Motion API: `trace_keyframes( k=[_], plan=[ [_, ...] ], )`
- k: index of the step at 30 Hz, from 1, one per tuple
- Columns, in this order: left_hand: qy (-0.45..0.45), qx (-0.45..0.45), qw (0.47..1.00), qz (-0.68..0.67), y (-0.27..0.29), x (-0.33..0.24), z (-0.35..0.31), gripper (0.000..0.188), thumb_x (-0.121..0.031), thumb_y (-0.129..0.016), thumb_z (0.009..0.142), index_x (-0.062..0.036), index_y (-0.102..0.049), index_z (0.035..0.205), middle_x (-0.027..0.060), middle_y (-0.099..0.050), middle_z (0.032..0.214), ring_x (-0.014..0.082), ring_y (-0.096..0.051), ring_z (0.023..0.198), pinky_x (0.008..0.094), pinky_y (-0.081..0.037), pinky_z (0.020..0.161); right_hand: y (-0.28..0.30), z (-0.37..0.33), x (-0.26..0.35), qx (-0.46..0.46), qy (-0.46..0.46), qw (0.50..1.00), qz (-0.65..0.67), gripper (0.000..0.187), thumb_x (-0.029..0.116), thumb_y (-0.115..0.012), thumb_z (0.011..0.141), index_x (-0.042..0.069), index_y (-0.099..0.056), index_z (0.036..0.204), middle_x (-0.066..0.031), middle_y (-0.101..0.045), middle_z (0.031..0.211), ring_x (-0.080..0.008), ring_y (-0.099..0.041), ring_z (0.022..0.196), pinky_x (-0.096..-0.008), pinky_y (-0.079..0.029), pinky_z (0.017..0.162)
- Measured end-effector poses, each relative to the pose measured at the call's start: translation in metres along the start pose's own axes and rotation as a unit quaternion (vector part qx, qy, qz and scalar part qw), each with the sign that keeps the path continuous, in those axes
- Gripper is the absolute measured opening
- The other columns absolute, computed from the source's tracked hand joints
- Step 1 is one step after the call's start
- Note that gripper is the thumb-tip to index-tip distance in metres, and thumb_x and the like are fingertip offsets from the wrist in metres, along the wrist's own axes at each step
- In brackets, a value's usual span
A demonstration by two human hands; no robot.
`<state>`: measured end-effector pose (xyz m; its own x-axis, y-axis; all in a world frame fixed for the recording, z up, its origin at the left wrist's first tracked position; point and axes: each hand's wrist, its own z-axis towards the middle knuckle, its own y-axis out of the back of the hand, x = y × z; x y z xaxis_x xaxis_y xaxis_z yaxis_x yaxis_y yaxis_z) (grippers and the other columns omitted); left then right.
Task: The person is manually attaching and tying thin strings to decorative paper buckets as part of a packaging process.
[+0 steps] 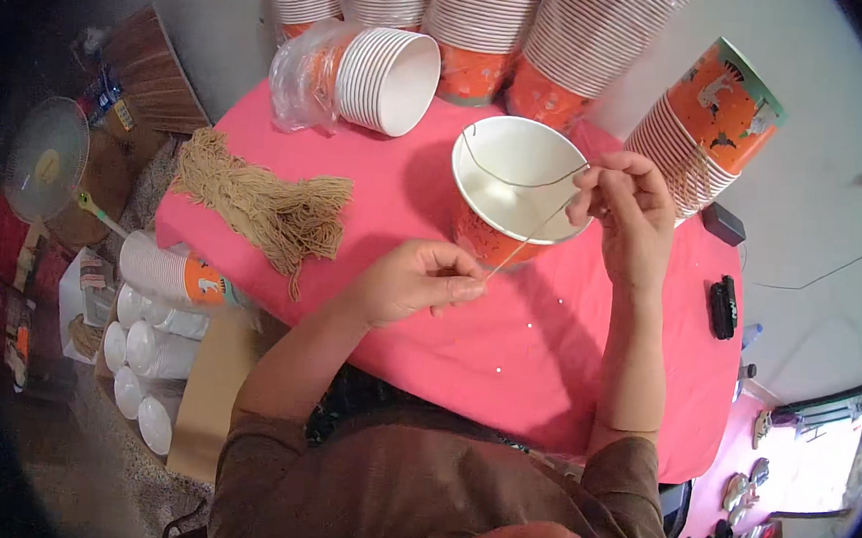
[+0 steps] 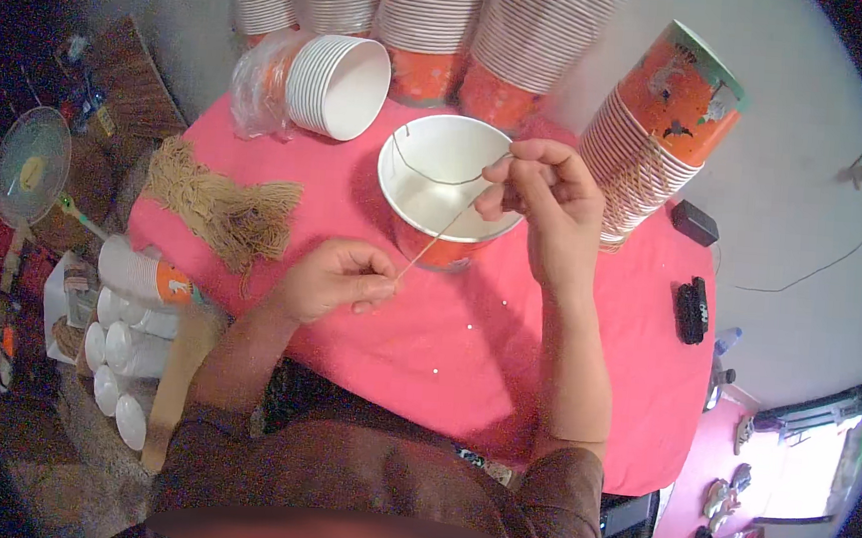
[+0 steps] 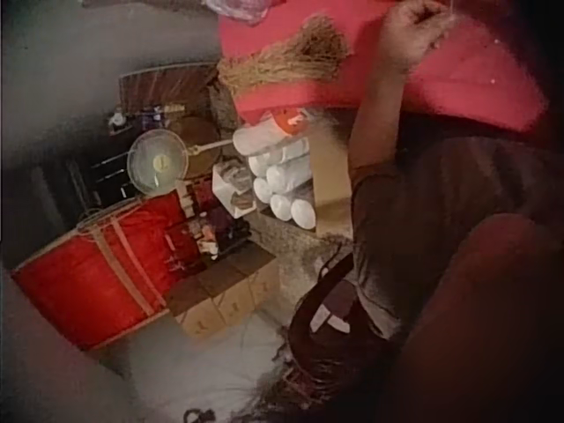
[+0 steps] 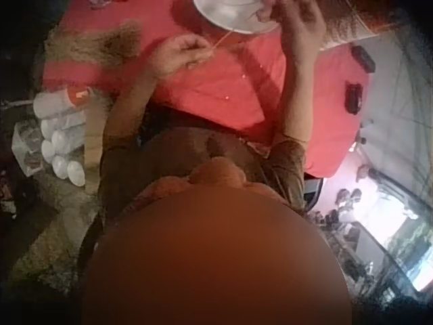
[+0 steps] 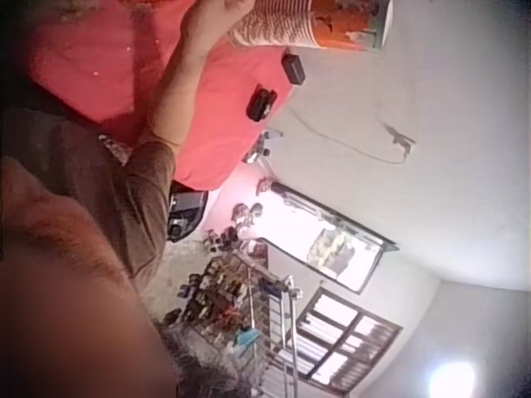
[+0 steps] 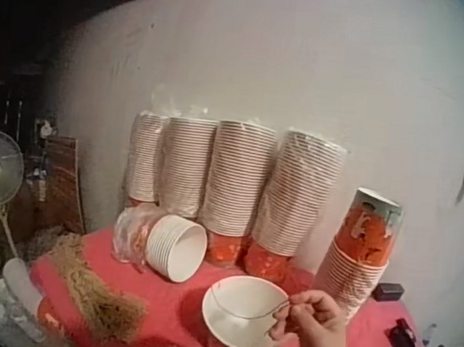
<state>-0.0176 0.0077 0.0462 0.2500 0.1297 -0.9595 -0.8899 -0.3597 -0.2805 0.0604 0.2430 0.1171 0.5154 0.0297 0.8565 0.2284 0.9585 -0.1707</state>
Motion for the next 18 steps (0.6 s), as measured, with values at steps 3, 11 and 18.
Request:
trace_keyframes(
  k=[3,11,18],
  plan=[
    [0.017,-0.045,0.996,0.073,0.001,-0.007,-0.003,0.012,-0.012,-0.059,0.093,-0.0005,-0.062,0.094,-0.0007,-0.059,0.075,0.0047,-0.051,0.062,0.0198,-0.041,0.053,-0.006,0.0,0.001,-0.036,-0.023,0.975,-0.216,0.02,0.0,-0.056,0.091,-0.001,-0.057,0.11,-0.0098,-0.065,0.094,-0.0143,-0.059,0.063,-0.0252,-0.047,0.057],
    [-0.076,-0.094,0.983,0.139,-0.024,-0.026,0.004,0.012,-0.011,-0.063,0.09,0.0011,-0.061,0.091,0.0027,-0.063,0.078,0.0066,-0.056,0.067,0.0229,-0.046,0.059,-0.043,-0.035,0.029,0.264,-0.05,0.902,-0.337,0.057,-0.003,-0.063,0.079,0.004,-0.049,0.133,-0.0141,-0.063,0.109,-0.0182,-0.062,0.076,-0.0285,-0.05,0.065],
    [-0.009,-0.034,0.993,0.111,-0.017,-0.027,0.003,0.012,-0.014,-0.064,0.091,-0.0029,-0.059,0.093,-0.0003,-0.062,0.078,0.0051,-0.056,0.063,0.0204,-0.045,0.055,-0.042,-0.034,0.025,0.268,-0.012,0.891,-0.366,0.02,-0.005,-0.063,0.077,-0.001,-0.062,0.096,-0.0123,-0.063,0.086,-0.0238,-0.063,0.075,-0.0316,-0.048,0.061]
  ],
)
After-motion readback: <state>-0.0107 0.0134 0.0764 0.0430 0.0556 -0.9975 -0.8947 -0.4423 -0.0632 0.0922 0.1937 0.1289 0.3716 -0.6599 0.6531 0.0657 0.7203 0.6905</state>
